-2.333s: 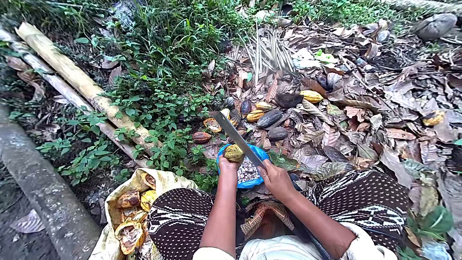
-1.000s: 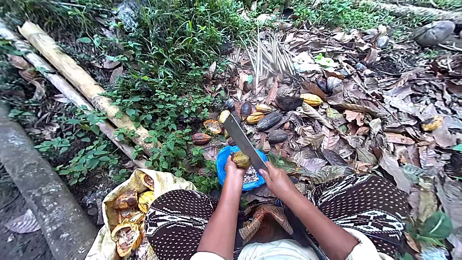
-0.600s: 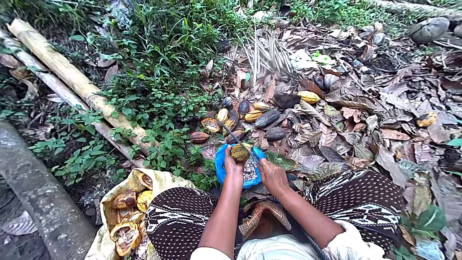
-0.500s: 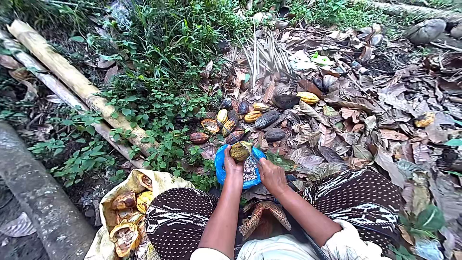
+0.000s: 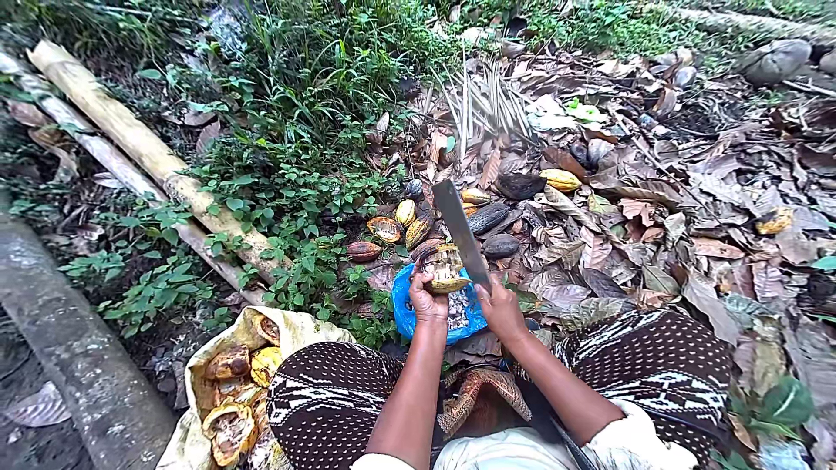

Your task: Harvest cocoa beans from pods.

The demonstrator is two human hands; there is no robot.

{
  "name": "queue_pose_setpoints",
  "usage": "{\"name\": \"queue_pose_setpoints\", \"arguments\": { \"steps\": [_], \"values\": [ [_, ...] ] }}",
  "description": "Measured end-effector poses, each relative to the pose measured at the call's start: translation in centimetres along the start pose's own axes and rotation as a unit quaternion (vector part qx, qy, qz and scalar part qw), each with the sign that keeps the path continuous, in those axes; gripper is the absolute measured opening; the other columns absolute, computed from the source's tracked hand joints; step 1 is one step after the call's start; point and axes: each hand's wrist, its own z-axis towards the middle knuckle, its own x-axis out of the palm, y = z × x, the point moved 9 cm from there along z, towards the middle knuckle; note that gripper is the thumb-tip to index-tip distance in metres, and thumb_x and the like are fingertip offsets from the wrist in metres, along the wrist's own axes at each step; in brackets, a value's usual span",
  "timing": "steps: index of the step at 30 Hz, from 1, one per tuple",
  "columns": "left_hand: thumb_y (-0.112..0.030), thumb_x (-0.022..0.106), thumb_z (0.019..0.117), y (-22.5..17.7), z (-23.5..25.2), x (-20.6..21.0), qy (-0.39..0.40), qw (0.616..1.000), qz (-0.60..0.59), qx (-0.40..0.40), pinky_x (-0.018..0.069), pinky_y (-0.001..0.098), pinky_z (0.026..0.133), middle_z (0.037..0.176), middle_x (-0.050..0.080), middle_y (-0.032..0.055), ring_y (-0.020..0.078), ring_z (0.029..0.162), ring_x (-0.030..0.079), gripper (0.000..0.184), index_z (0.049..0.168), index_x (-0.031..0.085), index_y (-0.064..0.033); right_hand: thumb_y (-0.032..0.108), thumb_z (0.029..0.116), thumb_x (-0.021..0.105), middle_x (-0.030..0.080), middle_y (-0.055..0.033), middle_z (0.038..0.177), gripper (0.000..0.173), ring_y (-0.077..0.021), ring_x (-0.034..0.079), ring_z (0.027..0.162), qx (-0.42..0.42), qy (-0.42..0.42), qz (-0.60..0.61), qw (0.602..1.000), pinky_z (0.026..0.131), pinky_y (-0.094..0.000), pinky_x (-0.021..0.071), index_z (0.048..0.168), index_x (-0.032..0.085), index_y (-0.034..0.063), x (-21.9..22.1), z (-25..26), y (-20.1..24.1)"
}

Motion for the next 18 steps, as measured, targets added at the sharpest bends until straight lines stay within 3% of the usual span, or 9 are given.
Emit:
{"name": "queue_pose_setpoints", "arguments": {
  "steps": [1, 4, 8, 10, 12, 13, 16, 18],
  "values": [
    [-0.005, 0.044, 0.0848, 0.0, 0.3, 0.0, 0.012, 1.000, -0.012, -0.010, 0.0568, 0.0434, 0.080, 0.108, 0.066, 0.0101, 0.0226, 0.095, 0.066, 0.044, 0.127, 0.055, -0.0106, 0.023, 0.1053, 0.054, 0.071, -0.0219, 0.089, 0.037, -0.0341, 0.071, 0.083, 0.011, 0.000, 0.047, 0.999, 0.082, -0.0511, 0.0564, 0.123, 0.062, -0.0088, -0.3, 0.2, -0.7],
    [-0.012, 0.046, 0.0840, 0.2, 0.8, -0.4, 0.032, 0.998, -0.044, -0.036, 0.0584, 0.0429, 0.076, 0.103, 0.069, 0.0093, 0.0223, 0.090, 0.068, 0.041, 0.122, 0.060, -0.0110, 0.025, 0.1055, 0.054, 0.059, -0.0064, 0.070, 0.036, -0.0151, 0.057, 0.056, 0.051, -0.023, 0.175, 0.983, 0.058, -0.0363, 0.0531, 0.124, 0.060, -0.0058, -0.7, 0.7, -3.0],
    [-0.015, 0.053, 0.0804, 0.3, 1.3, -1.4, 0.058, 0.995, -0.069, -0.051, 0.0601, 0.0426, 0.072, 0.098, 0.071, 0.0103, 0.0229, 0.085, 0.071, 0.036, 0.114, 0.063, -0.0100, 0.023, 0.1073, 0.052, 0.056, -0.0091, 0.069, 0.036, -0.0176, 0.054, 0.051, 0.133, -0.076, 0.194, 0.969, 0.053, -0.0384, 0.0519, 0.129, 0.055, -0.0053, -2.7, 2.4, -6.9],
    [-0.015, 0.053, 0.0810, 0.3, 1.3, -1.5, 0.066, 0.993, -0.080, -0.058, 0.0602, 0.0427, 0.072, 0.097, 0.071, 0.0109, 0.0237, 0.085, 0.071, 0.035, 0.114, 0.063, -0.0100, 0.019, 0.1079, 0.052, 0.054, -0.0073, 0.067, 0.035, -0.0146, 0.051, 0.047, 0.195, -0.094, 0.220, 0.951, 0.048, -0.0329, 0.0495, 0.135, 0.051, -0.0038, -3.3, 2.8, -8.9],
    [-0.016, 0.054, 0.0804, 0.4, 1.3, -1.3, 0.054, 0.992, -0.092, -0.063, 0.0603, 0.0434, 0.068, 0.091, 0.071, 0.0108, 0.0242, 0.081, 0.071, 0.027, 0.105, 0.063, -0.0100, 0.013, 0.1077, 0.052, 0.049, -0.0043, 0.062, 0.032, -0.0110, 0.049, 0.041, 0.239, -0.119, 0.271, 0.925, 0.041, -0.0275, 0.0471, 0.135, 0.048, -0.0028, -3.1, 2.3, -10.1],
    [-0.018, 0.054, 0.0821, 0.5, 1.3, -1.2, 0.049, 0.992, -0.092, -0.065, 0.0603, 0.0439, 0.068, 0.092, 0.071, 0.0106, 0.0242, 0.081, 0.071, 0.025, 0.105, 0.063, -0.0103, 0.012, 0.1076, 0.051, 0.047, -0.0033, 0.061, 0.029, -0.0101, 0.047, 0.040, 0.257, -0.125, 0.293, 0.913, 0.040, -0.0260, 0.0460, 0.133, 0.047, -0.0027, -2.9, 2.0, -10.3],
    [-0.029, 0.053, 0.0958, 0.9, 1.2, -1.1, 0.050, 0.994, -0.068, -0.073, 0.0598, 0.0447, 0.076, 0.103, 0.069, 0.0086, 0.0227, 0.091, 0.069, 0.029, 0.119, 0.062, -0.0140, 0.011, 0.1075, 0.052, 0.046, -0.0018, 0.059, 0.026, -0.0086, 0.046, 0.039, 0.282, -0.118, 0.319, 0.897, 0.039, -0.0239, 0.0451, 0.129, 0.046, -0.0027, -2.6, 1.4, -10.2],
    [-0.039, 0.047, 0.1044, 1.1, 1.2, -1.0, 0.054, 0.994, -0.041, -0.086, 0.0603, 0.0393, 0.074, 0.102, 0.071, 0.0045, 0.0192, 0.089, 0.070, 0.028, 0.114, 0.064, -0.0185, 0.011, 0.1072, 0.053, 0.046, -0.0015, 0.059, 0.025, -0.0085, 0.047, 0.039, 0.280, -0.111, 0.322, 0.897, 0.039, -0.0237, 0.0456, 0.127, 0.046, -0.0021, -2.3, 1.5, -9.8]
  ]
}}
